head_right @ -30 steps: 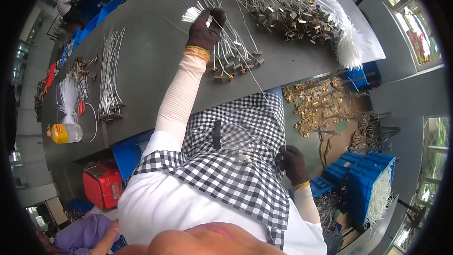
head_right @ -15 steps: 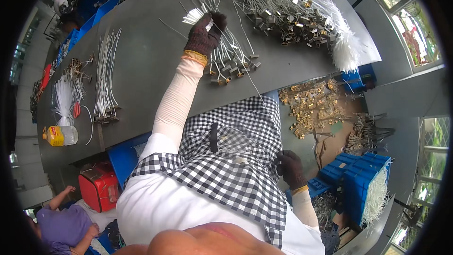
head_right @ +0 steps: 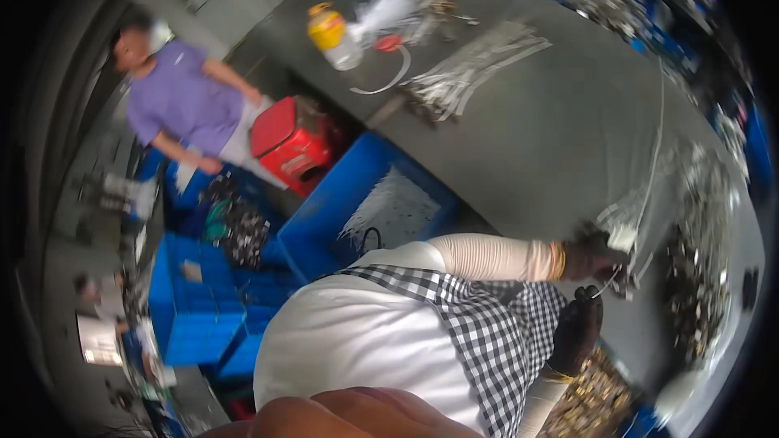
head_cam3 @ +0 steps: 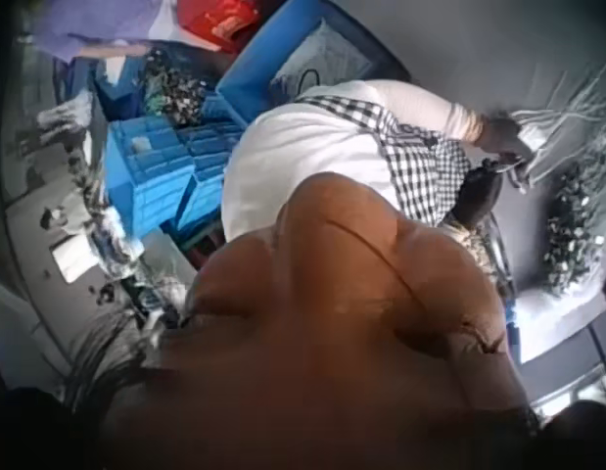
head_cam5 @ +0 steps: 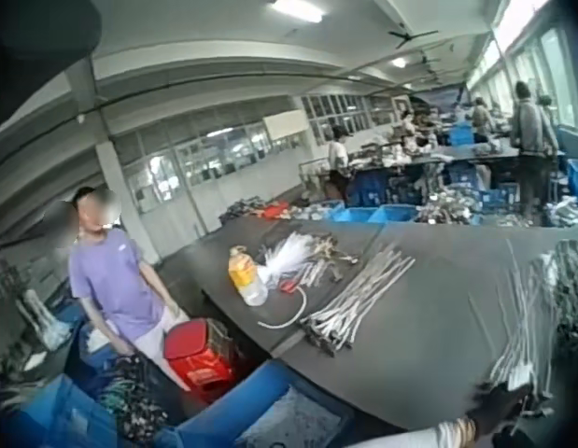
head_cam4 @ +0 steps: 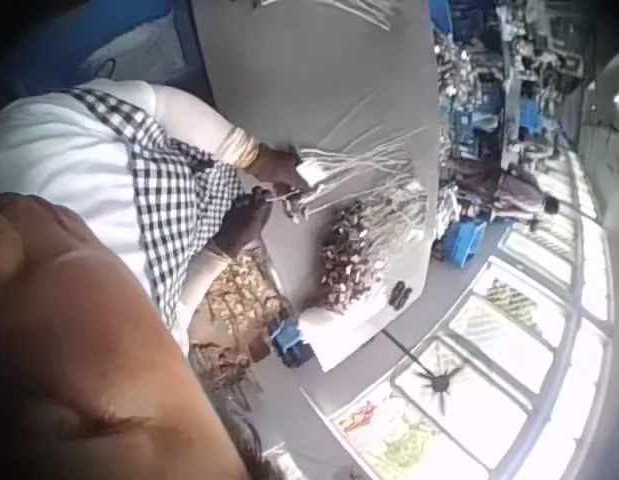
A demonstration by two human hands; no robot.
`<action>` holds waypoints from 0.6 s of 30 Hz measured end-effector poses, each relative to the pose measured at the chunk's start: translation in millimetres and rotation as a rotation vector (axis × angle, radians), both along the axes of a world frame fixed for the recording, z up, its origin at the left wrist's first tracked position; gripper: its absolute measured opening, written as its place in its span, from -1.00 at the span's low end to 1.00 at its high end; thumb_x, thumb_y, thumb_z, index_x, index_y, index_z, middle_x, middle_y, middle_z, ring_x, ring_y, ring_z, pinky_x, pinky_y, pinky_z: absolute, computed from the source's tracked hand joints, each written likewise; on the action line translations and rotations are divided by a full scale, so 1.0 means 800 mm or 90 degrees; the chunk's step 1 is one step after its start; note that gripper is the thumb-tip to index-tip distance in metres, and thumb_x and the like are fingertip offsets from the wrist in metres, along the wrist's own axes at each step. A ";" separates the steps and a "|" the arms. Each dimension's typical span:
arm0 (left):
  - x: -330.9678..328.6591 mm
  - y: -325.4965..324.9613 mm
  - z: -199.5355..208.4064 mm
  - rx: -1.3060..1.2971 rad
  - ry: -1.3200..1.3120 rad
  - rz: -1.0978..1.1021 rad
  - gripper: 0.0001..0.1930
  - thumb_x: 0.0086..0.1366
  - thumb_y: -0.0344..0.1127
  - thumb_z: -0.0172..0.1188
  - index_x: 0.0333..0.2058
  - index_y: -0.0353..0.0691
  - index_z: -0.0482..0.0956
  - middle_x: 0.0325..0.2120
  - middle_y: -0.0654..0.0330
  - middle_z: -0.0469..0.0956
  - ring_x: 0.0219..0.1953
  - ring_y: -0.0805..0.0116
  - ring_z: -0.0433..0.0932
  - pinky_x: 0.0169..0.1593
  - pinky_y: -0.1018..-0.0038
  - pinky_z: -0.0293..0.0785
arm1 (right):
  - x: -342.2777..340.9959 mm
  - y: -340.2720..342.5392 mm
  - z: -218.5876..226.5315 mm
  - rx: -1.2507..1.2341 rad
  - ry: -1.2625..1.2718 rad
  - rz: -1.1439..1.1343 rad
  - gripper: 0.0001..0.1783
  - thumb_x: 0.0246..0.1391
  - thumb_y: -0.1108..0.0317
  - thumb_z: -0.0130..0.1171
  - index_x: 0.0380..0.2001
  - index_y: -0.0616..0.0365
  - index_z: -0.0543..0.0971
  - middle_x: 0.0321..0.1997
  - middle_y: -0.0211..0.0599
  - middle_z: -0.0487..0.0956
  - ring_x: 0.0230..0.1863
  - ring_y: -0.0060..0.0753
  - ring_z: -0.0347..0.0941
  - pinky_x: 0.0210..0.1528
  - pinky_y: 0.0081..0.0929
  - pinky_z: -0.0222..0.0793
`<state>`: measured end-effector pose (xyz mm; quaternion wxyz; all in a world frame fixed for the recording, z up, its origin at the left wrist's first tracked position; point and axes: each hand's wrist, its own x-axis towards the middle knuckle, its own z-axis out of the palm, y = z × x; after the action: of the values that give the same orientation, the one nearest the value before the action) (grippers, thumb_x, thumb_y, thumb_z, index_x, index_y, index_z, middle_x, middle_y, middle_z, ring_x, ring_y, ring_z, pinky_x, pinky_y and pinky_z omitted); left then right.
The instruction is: Organizing and bundling groups of electrical wires at a manual assembly station.
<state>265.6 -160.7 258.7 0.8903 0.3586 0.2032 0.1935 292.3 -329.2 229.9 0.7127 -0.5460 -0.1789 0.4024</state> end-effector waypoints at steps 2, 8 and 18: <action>-0.029 0.016 -0.003 0.135 0.109 0.062 -0.61 0.22 -0.15 0.33 -0.19 -0.42 0.58 -0.38 0.02 0.67 -0.39 0.20 0.69 -0.28 0.30 0.66 | 0.014 0.033 0.009 0.049 0.146 0.119 -0.62 0.35 0.19 0.07 0.11 0.18 0.48 -0.08 -0.33 0.57 -0.35 -0.68 0.35 -0.36 -0.74 0.34; -0.087 0.056 0.030 0.209 0.202 0.151 -0.61 0.13 -0.16 0.32 -0.19 -0.37 0.60 -0.48 0.14 0.64 -0.49 0.37 0.61 -0.38 0.41 0.54 | 0.005 0.086 -0.014 0.020 -0.299 0.179 -0.57 0.28 0.30 0.12 0.18 0.15 0.45 0.00 -0.33 0.57 -0.30 -0.57 0.41 -0.29 -0.65 0.40; -0.085 0.056 0.044 0.262 0.223 0.182 -0.60 0.21 -0.11 0.31 -0.16 -0.37 0.59 -0.43 0.11 0.63 -0.39 0.32 0.58 -0.25 0.30 0.50 | -0.033 0.061 0.050 -0.099 -0.089 0.096 -0.71 0.22 0.45 0.11 0.01 0.19 0.56 -0.21 -0.28 0.62 -0.28 -0.41 0.52 -0.30 -0.50 0.43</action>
<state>197.7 -116.3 294.0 0.7140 0.5271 0.3587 0.2893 265.7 -280.3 270.3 0.6217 -0.6112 -0.2371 0.4285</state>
